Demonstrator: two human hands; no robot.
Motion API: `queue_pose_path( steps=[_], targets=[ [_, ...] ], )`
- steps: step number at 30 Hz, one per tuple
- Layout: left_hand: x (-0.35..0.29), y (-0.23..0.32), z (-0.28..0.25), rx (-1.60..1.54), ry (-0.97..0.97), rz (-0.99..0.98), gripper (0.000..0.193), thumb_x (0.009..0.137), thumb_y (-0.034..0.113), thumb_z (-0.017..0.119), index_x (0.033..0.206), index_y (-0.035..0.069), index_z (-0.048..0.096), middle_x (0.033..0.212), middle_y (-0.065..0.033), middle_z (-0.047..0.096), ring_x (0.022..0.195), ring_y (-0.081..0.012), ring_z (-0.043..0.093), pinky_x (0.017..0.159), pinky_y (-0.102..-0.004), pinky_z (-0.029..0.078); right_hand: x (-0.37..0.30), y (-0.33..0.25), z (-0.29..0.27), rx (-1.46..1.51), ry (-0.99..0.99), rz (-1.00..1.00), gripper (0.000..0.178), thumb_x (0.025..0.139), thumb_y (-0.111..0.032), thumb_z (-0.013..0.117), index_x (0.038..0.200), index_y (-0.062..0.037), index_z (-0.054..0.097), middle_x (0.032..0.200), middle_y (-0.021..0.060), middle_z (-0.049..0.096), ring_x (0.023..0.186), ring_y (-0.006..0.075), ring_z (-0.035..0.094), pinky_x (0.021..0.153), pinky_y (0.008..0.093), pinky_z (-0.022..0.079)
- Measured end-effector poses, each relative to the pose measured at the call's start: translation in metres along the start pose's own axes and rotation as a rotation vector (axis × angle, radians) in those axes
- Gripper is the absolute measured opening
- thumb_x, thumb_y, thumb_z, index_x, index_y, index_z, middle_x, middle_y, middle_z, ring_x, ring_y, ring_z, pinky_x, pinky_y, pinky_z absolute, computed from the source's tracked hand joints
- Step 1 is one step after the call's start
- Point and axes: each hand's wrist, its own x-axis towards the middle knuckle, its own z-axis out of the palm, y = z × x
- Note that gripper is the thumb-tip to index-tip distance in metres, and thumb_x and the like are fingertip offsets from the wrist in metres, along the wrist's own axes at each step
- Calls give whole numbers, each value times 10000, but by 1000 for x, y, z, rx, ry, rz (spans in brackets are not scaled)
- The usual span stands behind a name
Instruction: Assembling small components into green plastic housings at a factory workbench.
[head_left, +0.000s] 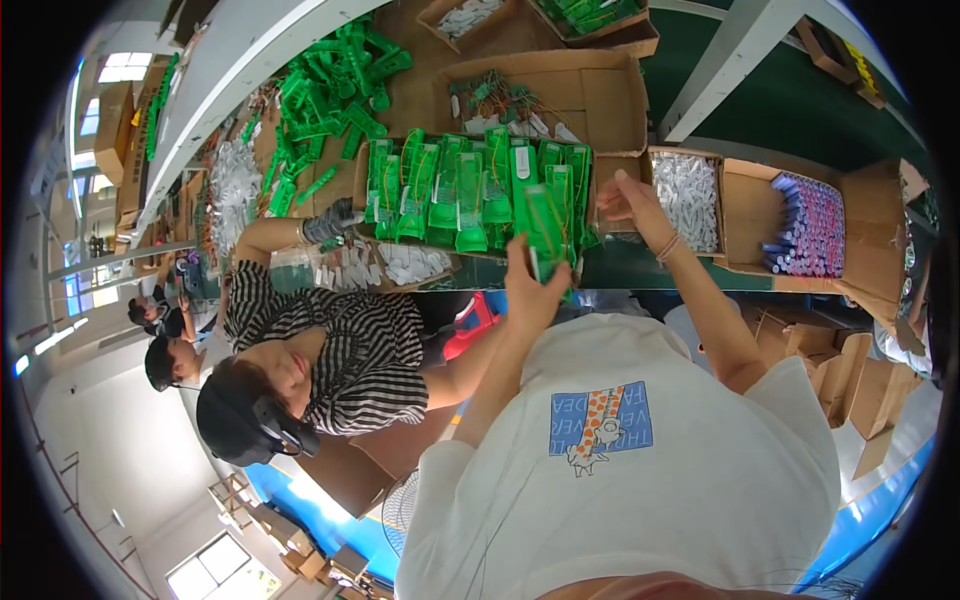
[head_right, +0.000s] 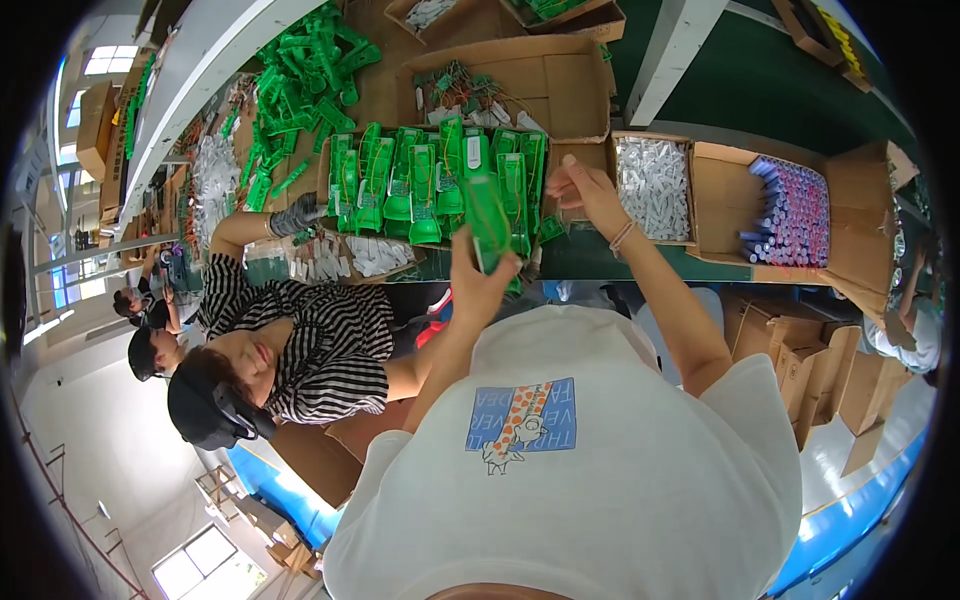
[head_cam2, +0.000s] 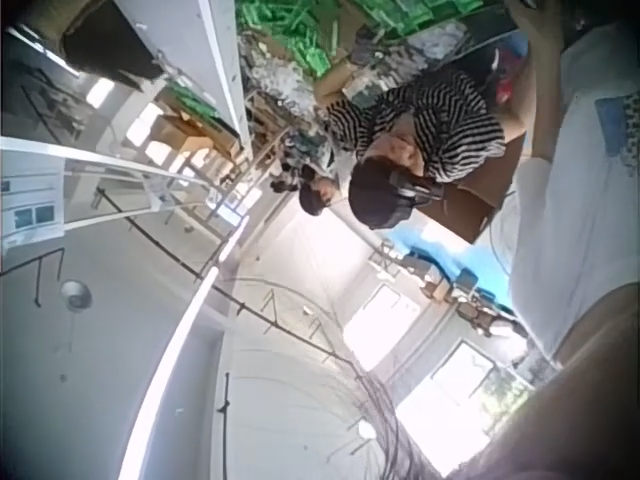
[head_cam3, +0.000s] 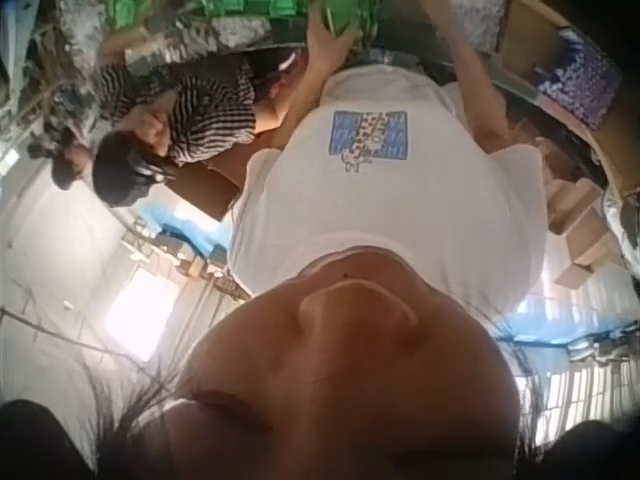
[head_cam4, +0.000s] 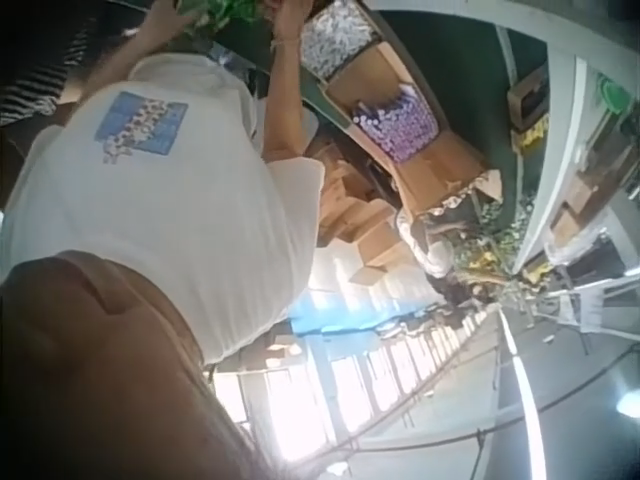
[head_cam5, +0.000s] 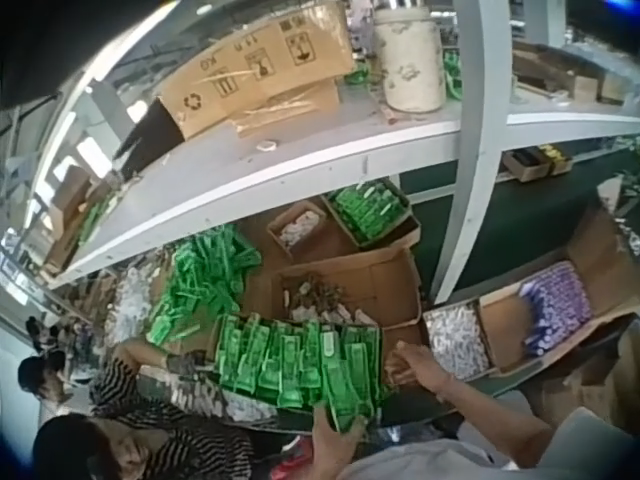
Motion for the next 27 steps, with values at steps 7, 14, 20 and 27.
queue_pose_path(
  steps=[7,14,20,27],
  targets=[
    [91,-19,-34,710,178,277,444,821,98,650,1222,-21,501,1111,-199,518,1016,-336,499,879,-431,406,42,56,24,305,94,265,626,924,-556,510,1385,-136,451,1331,70,503,1177,191,497,984,333,394],
    [64,-54,-77,700,584,345,474,814,75,641,1243,-28,466,1161,-200,475,1060,-345,433,913,-434,366,79,68,41,439,76,264,519,947,-504,496,1329,-154,515,1110,-9,627,935,116,606,783,272,502],
    [67,-134,-132,-1110,678,-668,659,896,445,558,1355,11,370,1412,-213,348,1319,-351,345,1081,-517,292,95,93,20,840,-91,185,429,956,-447,502,1236,-131,578,1064,38,663,911,172,650,800,343,551],
    [57,-116,-94,-1172,125,-621,669,923,558,423,1402,94,367,1435,-121,398,1348,-331,348,1096,-612,235,58,121,-71,1173,-442,-137,392,990,-324,468,1300,-89,523,1184,85,632,1021,222,633,889,386,530]
  ],
)
